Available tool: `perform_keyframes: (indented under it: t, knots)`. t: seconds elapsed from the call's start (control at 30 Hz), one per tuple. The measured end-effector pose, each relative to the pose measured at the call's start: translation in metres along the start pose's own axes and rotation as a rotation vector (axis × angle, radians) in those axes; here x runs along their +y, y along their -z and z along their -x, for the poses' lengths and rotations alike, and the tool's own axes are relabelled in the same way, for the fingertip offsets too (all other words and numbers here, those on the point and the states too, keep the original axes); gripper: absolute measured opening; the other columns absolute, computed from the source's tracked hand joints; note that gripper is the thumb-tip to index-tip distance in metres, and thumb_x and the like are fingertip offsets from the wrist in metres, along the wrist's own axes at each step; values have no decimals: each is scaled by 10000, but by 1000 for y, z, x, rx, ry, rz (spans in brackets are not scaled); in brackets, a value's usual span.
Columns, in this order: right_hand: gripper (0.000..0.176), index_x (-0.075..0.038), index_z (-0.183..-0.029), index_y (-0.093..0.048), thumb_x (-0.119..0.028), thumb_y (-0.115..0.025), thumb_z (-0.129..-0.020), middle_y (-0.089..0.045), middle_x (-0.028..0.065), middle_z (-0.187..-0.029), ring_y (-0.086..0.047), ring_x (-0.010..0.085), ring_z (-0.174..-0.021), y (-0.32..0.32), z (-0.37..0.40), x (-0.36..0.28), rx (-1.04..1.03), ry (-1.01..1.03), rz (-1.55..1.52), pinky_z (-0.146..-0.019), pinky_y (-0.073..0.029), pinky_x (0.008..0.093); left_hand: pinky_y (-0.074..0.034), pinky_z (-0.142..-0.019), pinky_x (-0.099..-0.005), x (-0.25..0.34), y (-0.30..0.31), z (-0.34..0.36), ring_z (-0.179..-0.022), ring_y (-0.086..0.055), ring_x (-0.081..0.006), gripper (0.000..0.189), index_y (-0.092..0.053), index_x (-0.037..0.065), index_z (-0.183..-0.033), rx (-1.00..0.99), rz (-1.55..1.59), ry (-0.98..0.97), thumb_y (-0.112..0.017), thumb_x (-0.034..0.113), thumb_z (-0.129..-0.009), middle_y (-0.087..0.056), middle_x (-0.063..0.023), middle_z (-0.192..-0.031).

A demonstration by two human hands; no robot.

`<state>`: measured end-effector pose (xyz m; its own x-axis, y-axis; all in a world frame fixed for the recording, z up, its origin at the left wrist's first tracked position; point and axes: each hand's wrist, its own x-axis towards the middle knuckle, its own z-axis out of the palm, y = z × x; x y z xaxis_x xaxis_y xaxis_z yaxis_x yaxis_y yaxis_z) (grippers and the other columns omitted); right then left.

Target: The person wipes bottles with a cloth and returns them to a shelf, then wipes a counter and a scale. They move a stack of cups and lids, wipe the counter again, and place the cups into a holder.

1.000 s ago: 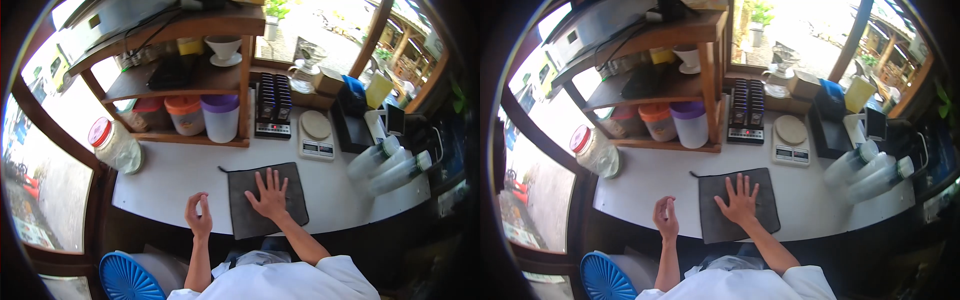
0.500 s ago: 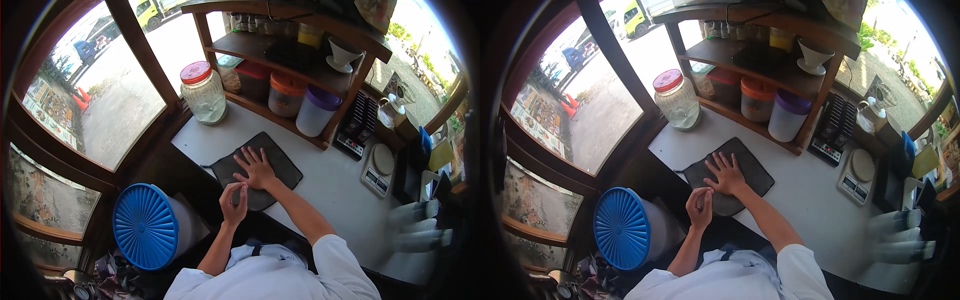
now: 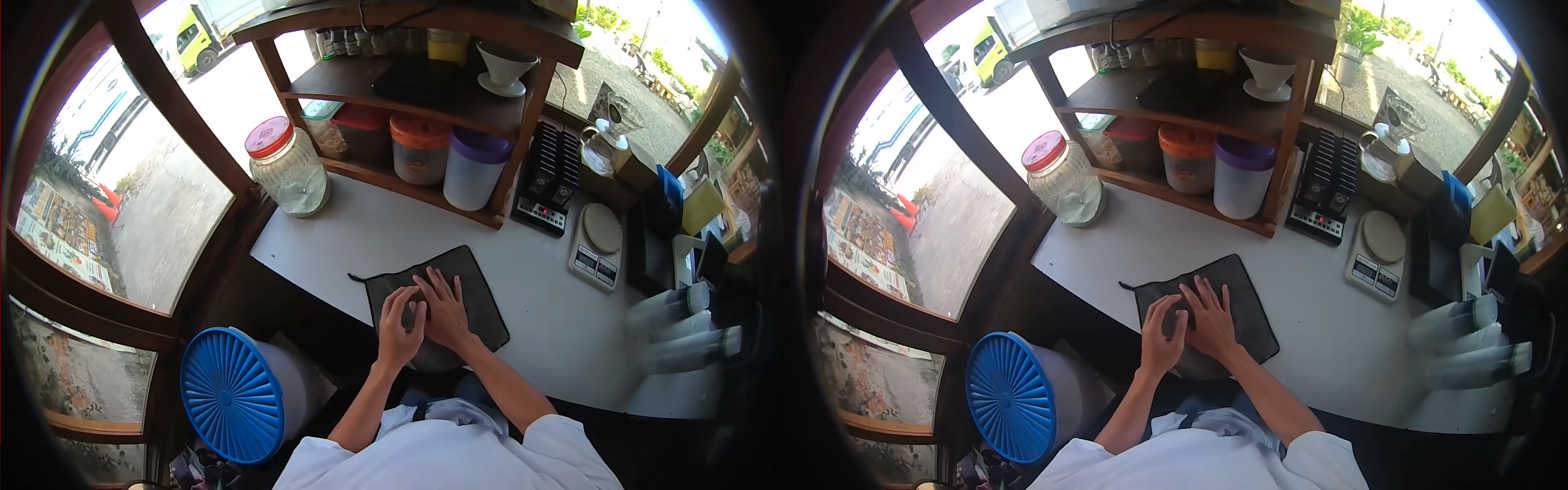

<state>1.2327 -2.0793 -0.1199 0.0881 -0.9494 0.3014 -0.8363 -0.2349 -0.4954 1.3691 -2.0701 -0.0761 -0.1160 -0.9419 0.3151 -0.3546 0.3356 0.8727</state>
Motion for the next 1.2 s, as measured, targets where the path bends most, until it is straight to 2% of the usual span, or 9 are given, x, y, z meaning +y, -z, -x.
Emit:
perform_keyframes:
  t: [0.13,0.2,0.33,0.53,0.67,0.73,0.9,1.0,1.2]
  knots:
    - [289,-62,-1231,-576,-47,-570,-942,-559,130,-1312,-570,218,-1208,35,32,23,280,-294,-790,-1023,-450,384,-109,-1133,-639,-2,-43,-2,-1446,-170,-450,635,-358,176,-1487,-312,-391,118,-515,494,-961,-253,-259,-1529]
    - [223,-12,-1171,-579,8,-538,-953,-643,117,-1097,-643,155,-1024,52,62,46,383,-378,-861,-905,-514,291,7,-1126,-671,-16,-49,-20,-1479,-28,-451,732,-249,231,-1546,-404,-553,133,-455,600,-949,-110,-248,-1591]
    - [137,-4,-1095,-589,-40,-526,-978,-637,70,-849,-645,125,-717,112,136,55,460,-614,-943,-689,-541,255,-9,-1151,-634,-45,-46,-55,-1481,-72,-434,799,-269,156,-1543,-245,-825,64,-416,652,-934,-145,-253,-1589]
    - [109,-42,-1048,-621,-68,-545,-975,-498,-39,-592,-454,28,-454,160,217,59,514,-870,-886,-414,-369,186,-46,-1146,-649,12,-138,12,-1473,-133,-429,793,-283,149,-1537,-427,-813,-299,-375,659,-937,-184,-245,-1582]
    - [115,-62,-1058,-643,-91,-574,-970,-439,-84,-570,-393,-8,-466,183,247,60,510,-766,-900,-418,-268,190,-55,-1164,-611,60,-190,58,-1480,-157,-382,779,-296,220,-1536,-771,-614,-651,-397,683,-917,-196,-195,-1594]
    - [124,-46,-1054,-653,-116,-592,-971,-445,-95,-571,-359,-12,-475,201,273,71,434,-694,-819,-427,-244,205,-73,-1174,-587,55,-198,36,-1486,-169,-341,783,-312,240,-1529,-746,-680,-631,-431,689,-898,-200,-172,-1600]
    - [126,-30,-995,-665,-138,-606,-968,-453,-96,-610,-345,-15,-539,247,343,92,478,-734,-738,-489,-240,197,-57,-1175,-586,30,-196,-22,-1490,-124,-363,784,-255,190,-1550,-370,-895,-53,-363,667,-937,-164,-195,-1605]
    - [138,-22,-968,-665,-148,-609,-967,-476,-88,-639,-363,-10,-566,254,387,112,595,-737,-715,-515,-256,200,-65,-1172,-592,48,-246,30,-1485,-133,-377,781,-250,181,-1550,-386,-928,-155,-381,651,-939,-163,-202,-1603]
    - [121,-53,-966,-691,-167,-660,-940,-429,-93,-573,-316,-12,-511,278,441,128,702,-729,-722,-473,-218,220,-79,-1173,-581,138,-296,140,-1488,-152,-350,773,-292,227,-1538,-782,-728,-630,-446,655,-914,-185,-169,-1607]
